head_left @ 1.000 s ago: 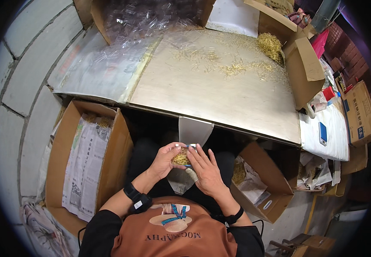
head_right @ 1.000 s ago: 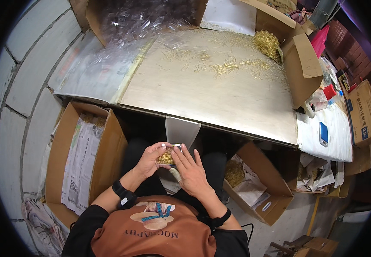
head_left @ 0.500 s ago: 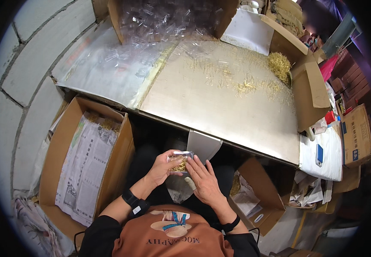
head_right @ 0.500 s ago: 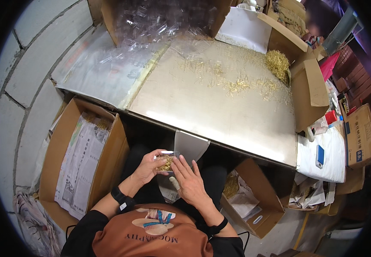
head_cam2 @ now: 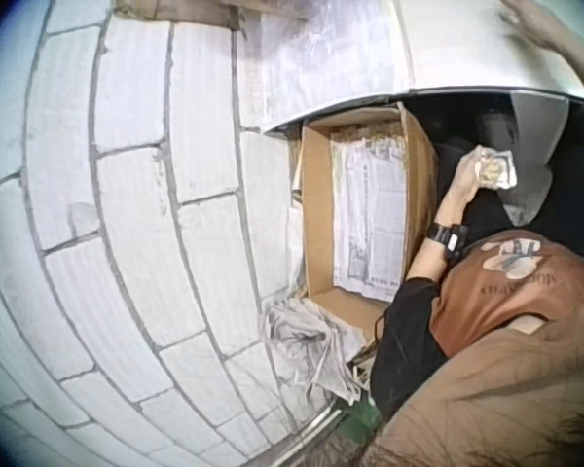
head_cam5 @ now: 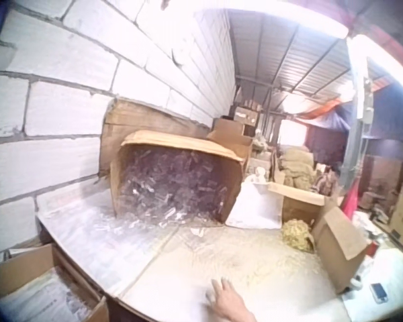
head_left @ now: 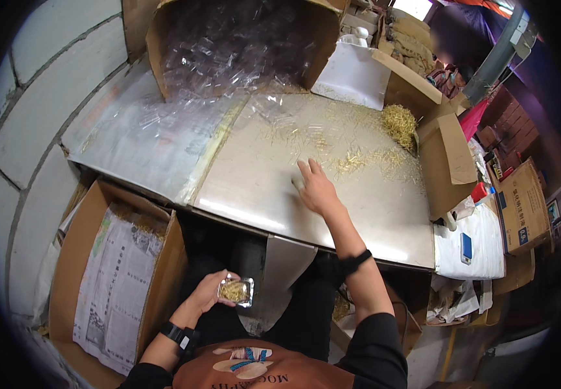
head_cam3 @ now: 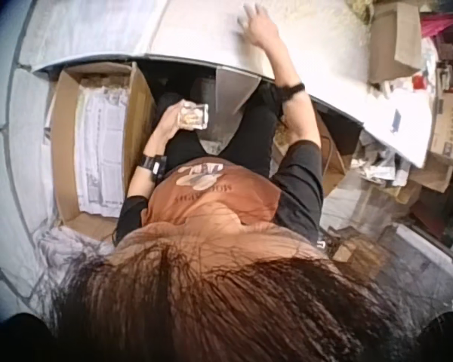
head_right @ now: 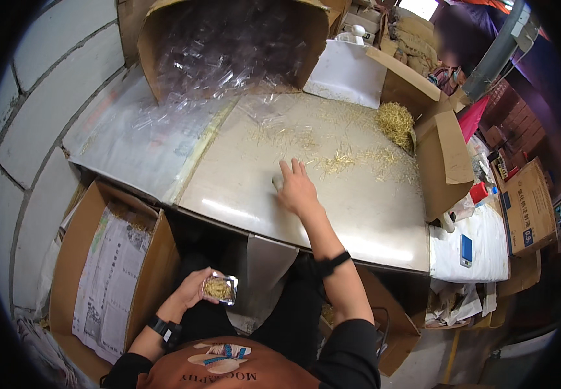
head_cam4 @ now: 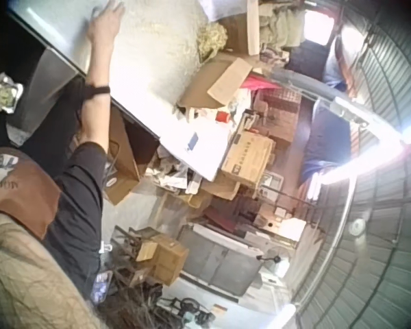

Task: Packaging small gold-colored metal clips into plastic bags and cardboard boxes.

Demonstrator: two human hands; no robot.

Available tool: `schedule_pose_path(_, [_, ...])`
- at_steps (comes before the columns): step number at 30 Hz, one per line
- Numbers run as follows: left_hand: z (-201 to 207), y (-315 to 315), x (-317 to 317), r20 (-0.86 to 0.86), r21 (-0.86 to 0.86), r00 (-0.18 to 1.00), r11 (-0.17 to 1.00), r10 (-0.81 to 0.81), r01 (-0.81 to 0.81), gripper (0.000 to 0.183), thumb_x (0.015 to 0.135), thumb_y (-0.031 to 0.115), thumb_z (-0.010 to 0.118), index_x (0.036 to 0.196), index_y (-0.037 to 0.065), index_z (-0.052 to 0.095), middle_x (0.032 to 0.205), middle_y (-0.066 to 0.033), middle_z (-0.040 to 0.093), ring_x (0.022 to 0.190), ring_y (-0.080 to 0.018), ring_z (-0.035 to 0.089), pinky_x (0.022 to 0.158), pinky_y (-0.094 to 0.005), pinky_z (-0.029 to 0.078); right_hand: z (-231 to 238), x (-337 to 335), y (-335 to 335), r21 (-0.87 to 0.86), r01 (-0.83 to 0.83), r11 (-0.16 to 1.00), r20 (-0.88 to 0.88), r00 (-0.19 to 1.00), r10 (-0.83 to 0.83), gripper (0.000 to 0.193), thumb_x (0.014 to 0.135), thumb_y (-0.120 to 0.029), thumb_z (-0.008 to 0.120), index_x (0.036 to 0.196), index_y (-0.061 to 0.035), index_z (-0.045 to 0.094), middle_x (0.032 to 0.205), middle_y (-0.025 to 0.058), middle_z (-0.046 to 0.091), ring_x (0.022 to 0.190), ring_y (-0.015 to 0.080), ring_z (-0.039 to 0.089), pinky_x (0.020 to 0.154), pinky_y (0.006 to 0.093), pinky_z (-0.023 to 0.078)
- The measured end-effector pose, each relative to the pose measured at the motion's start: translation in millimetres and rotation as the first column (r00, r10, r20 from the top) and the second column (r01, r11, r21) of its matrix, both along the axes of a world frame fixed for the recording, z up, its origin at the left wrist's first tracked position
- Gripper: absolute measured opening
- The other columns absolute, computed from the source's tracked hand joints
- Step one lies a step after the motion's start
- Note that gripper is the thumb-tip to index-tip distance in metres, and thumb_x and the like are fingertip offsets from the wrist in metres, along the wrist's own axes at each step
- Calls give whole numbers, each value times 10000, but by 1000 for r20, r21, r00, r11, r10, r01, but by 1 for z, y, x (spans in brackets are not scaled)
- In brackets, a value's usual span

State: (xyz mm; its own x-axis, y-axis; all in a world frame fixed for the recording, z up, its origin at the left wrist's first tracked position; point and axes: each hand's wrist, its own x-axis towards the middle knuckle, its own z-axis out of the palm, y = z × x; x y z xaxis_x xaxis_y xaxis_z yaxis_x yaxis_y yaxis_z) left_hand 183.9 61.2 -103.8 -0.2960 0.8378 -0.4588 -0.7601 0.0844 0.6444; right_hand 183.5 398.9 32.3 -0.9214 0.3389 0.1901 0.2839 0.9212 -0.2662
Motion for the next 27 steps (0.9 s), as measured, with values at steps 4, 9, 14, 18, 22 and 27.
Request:
schedule_pose_path(4, [-24,8,20,-13,-70,1000,997,-19,18,317,987,226,391,1077,-24,564,974,-118,636,822,-198,664,614,-343,600,-19,-28,22,16,39,999,171,984,-41,546,920,-344,458,1361,-34,369,1430,242,307,1319,415,299,1071,422,311])
schedule_pose_path(9, [-52,27,34,-55,-140,998,990,-9,1,230,960,163,453,1034,-21,570,923,-114,631,746,-184,657,566,-316,601,-36,20,-14,44,-24,999,57,998,22,477,923,-291,466,1339,-61,423,1422,211,345,1326,357,319,1069,394,318])
schedule_pose_path(14, [-51,40,30,-11,-135,994,985,-107,105,264,974,223,431,1028,4,569,913,-89,620,764,-166,659,538,-288,593,-11,71,-23,-341,-72,937,-92,995,43,418,920,-183,485,1315,-52,461,1390,162,421,1302,292,386,1064,355,332])
schedule_pose_path(18, [-49,41,32,38,-111,996,991,-77,81,351,990,281,386,1047,-19,558,918,-99,622,789,-184,663,583,-310,597,-14,89,-6,-564,64,823,-196,958,-208,422,939,-148,471,1343,-35,420,1370,182,441,1285,295,410,1077,338,306])
schedule_pose_path(22, [-65,52,37,118,-55,992,997,-41,48,355,989,280,392,1050,-31,553,917,-101,620,797,-194,664,628,-322,595,-50,73,-36,-274,172,946,-185,956,-227,476,940,-212,478,1359,-7,378,1410,213,365,1346,345,288,1111,386,233])
schedule_pose_path(27, [-72,68,37,163,-76,986,997,-21,34,350,985,275,400,1053,-34,550,919,-97,620,795,-192,665,629,-322,591,-39,34,-67,-53,58,997,-65,996,-61,439,933,-223,478,1324,-28,432,1407,190,382,1341,336,303,1100,395,250])
